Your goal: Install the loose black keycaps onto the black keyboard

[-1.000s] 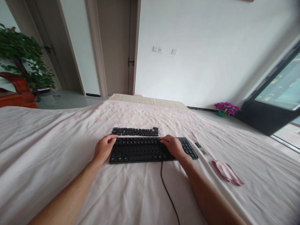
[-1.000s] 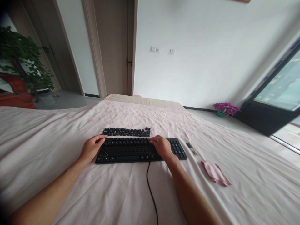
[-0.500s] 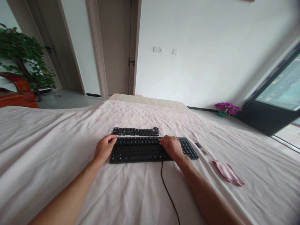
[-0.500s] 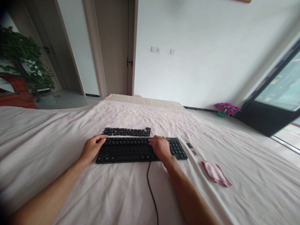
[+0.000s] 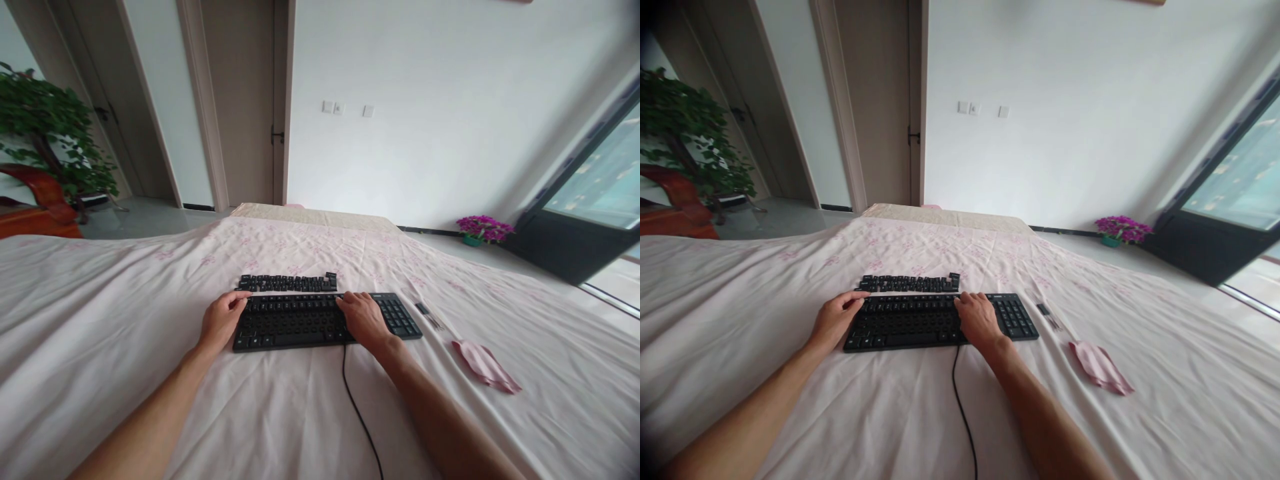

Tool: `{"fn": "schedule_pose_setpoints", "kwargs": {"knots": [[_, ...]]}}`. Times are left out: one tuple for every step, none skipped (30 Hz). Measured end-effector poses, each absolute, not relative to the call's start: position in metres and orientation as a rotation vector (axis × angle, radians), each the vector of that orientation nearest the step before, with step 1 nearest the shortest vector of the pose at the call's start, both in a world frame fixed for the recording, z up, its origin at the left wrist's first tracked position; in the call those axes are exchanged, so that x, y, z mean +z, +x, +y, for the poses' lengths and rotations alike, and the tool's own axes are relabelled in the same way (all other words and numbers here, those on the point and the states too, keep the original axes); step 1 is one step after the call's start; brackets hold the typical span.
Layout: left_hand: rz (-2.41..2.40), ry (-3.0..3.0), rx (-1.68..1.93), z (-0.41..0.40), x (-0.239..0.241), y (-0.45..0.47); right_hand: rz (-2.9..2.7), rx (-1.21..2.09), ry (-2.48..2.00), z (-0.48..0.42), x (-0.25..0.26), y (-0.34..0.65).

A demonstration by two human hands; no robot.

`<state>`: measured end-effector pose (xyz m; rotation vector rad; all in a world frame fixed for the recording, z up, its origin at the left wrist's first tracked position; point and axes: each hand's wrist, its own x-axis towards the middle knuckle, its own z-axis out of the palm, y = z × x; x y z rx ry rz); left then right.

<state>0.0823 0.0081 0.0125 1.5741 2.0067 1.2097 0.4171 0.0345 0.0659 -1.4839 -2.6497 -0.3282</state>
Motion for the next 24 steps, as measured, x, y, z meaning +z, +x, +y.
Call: {"fn": "schedule_pose_setpoints", "kwargs": {"knots": [[2.003,1.575,1.210,0.008,0.012,0.082,-2.658,-0.338,-1.494,0.032,0.067,0.416],[2.001,1.574,1.213,0.008,0.012,0.082,-2.665,-0.349,-1.506,0.030,0.067,0.415],[2.000,1.573,1.217,0.009,0.012,0.082,-2.673,-0.361,-1.518,0.028,0.068,0.413],[2.001,1.571,1.219,0.009,0.011,0.082,-2.678,-0.375,-1.531,0.027,0.068,0.411],[2.004,1.569,1.220,0.009,0.011,0.082,-2.683,-0.391,-1.539,0.025,0.069,0.409],[2.005,1.569,1.217,0.009,0.012,0.082,-2.687,-0.410,-1.547,0.024,0.069,0.407],[2.010,1.568,1.214,0.009,0.012,0.082,-2.689,-0.428,-1.552,0.022,0.069,0.404],[2.015,1.566,1.210,0.009,0.012,0.082,-2.691,-0.446,-1.556,0.021,0.069,0.402],[2.018,1.565,1.207,0.009,0.012,0.083,-2.694,-0.459,-1.558,0.021,0.069,0.400],[2.019,1.565,1.205,0.009,0.012,0.083,-2.697,-0.462,-1.559,0.021,0.069,0.399],[2.019,1.567,1.207,0.009,0.012,0.083,-2.697,-0.452,-1.553,0.021,0.069,0.399],[2.018,1.569,1.208,0.009,0.012,0.083,-2.695,-0.423,-1.541,0.022,0.070,0.401],[2.018,1.570,1.212,0.009,0.011,0.083,-2.687,-0.369,-1.526,0.024,0.070,0.404],[2.017,1.571,1.214,0.009,0.010,0.082,-2.662,-0.292,-1.521,0.027,0.070,0.410],[2.017,1.573,1.216,0.009,0.009,0.082,-2.613,-0.199,-1.530,0.030,0.070,0.416],[2.015,1.574,1.217,0.009,0.008,0.082,-2.540,-0.096,-1.554,0.034,0.069,0.423],[2.012,1.578,1.219,0.009,0.007,0.081,-2.444,0.005,-1.591,0.038,0.067,0.429],[2.009,1.584,1.220,0.009,0.006,0.080,-2.344,0.093,-1.626,0.042,0.065,0.436],[2.007,1.591,1.221,0.009,0.005,0.080,-2.253,0.159,-1.649,0.045,0.063,0.441],[2.006,1.598,1.219,0.009,0.004,0.079,-2.181,0.200,-1.657,0.048,0.061,0.445],[2.009,1.601,1.215,0.010,0.004,0.079,-2.129,0.217,-1.654,0.050,0.058,0.448],[2.013,1.600,1.211,0.010,0.004,0.078,-2.093,0.215,-1.643,0.051,0.056,0.449],[2.015,1.599,1.207,0.010,0.004,0.078,-2.067,0.198,-1.634,0.051,0.054,0.450],[2.016,1.597,1.203,0.010,0.004,0.078,-2.049,0.178,-1.628,0.052,0.052,0.449]]}}
